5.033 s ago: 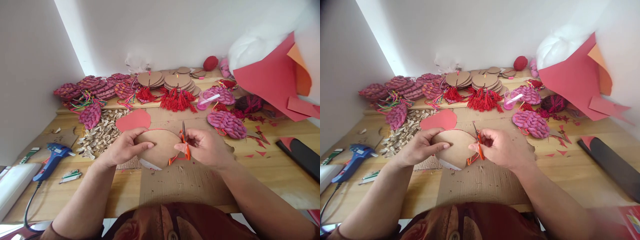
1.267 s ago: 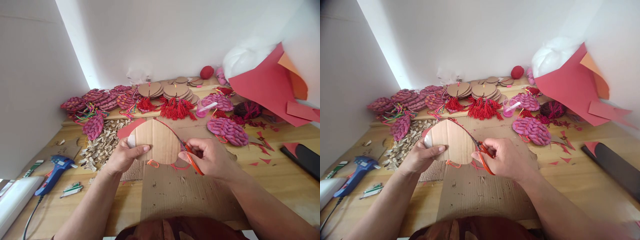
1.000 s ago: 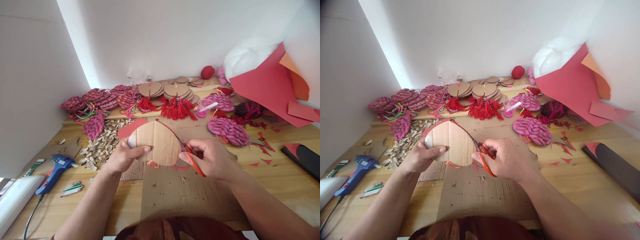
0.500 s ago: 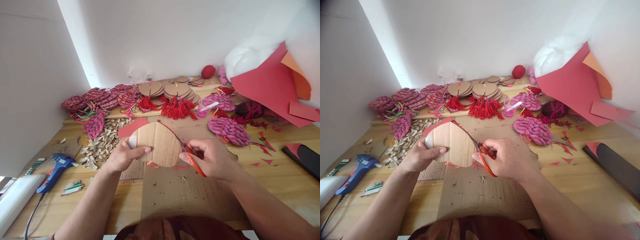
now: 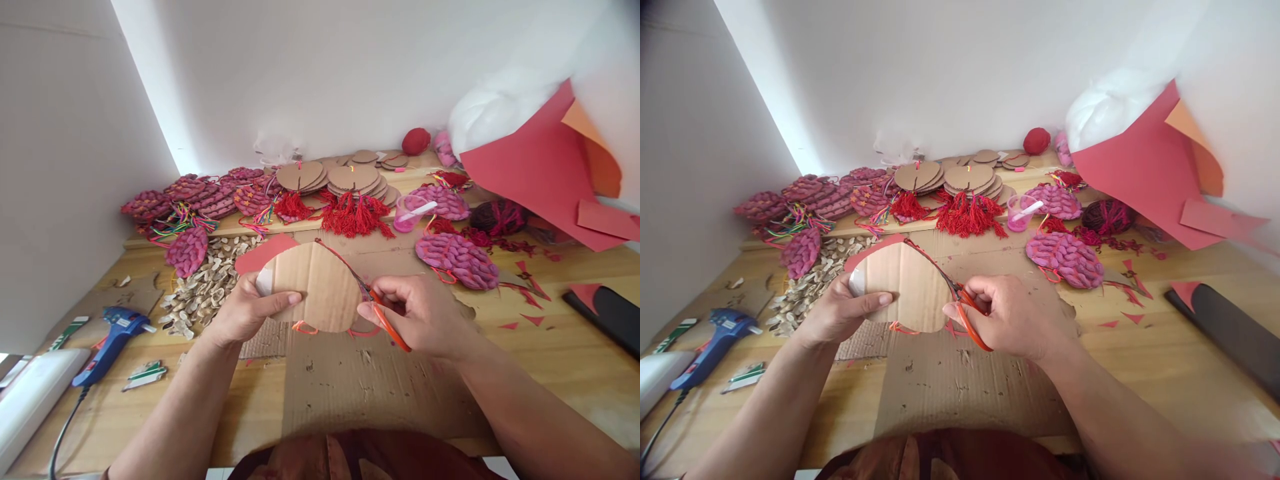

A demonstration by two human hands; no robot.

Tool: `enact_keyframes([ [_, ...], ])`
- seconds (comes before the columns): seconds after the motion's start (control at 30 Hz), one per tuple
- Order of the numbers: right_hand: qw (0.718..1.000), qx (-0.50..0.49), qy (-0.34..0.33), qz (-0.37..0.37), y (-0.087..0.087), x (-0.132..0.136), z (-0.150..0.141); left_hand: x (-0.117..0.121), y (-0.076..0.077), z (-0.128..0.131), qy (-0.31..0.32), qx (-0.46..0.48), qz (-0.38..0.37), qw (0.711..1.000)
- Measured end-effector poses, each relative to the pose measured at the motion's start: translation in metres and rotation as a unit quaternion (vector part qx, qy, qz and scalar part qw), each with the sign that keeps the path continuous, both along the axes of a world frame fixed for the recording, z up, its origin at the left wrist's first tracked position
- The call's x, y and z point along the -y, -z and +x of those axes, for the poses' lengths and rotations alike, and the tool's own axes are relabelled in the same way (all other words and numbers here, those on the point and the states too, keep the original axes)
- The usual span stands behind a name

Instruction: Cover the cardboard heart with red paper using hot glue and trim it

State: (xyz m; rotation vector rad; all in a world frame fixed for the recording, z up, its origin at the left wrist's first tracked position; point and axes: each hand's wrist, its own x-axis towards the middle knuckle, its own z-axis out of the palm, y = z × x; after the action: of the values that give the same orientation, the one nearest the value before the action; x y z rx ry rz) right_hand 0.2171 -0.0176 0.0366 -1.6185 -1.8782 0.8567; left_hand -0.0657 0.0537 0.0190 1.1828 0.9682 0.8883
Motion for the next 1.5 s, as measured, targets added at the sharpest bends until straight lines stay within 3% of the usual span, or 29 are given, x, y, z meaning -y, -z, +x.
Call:
enact_keyframes([
  [0.37, 0.999, -0.050, -0.015, -0.015, -0.013, -0.001, -0.008, 0.002, 0.001, 0.005, -0.002, 0.018, -0.010, 1.000],
  [0.77, 1.000, 0.002, 0.002, 0.019, 0.003, 0.001, 0.002, 0.003, 0.000, 0.005, 0.011, 0.025, -0.013, 1.000],
  [1.03, 1.000, -0.013, -0.019, 0.015, -0.008, -0.001, -0.005, 0.001, 0.004, 0.000, 0.049, 0.008, -0.023, 0.998],
  [1.3, 0.999, 0.015, -0.013, 0.028, 0.005, -0.001, 0.004, -0.001, 0.008, -0.003, 0.066, 0.018, -0.015, 0.998],
  [1.5, 1.000, -0.001, -0.030, 0.002, -0.008, -0.002, -0.003, -0.001, 0.005, -0.004, 0.089, 0.019, -0.028, 0.995],
])
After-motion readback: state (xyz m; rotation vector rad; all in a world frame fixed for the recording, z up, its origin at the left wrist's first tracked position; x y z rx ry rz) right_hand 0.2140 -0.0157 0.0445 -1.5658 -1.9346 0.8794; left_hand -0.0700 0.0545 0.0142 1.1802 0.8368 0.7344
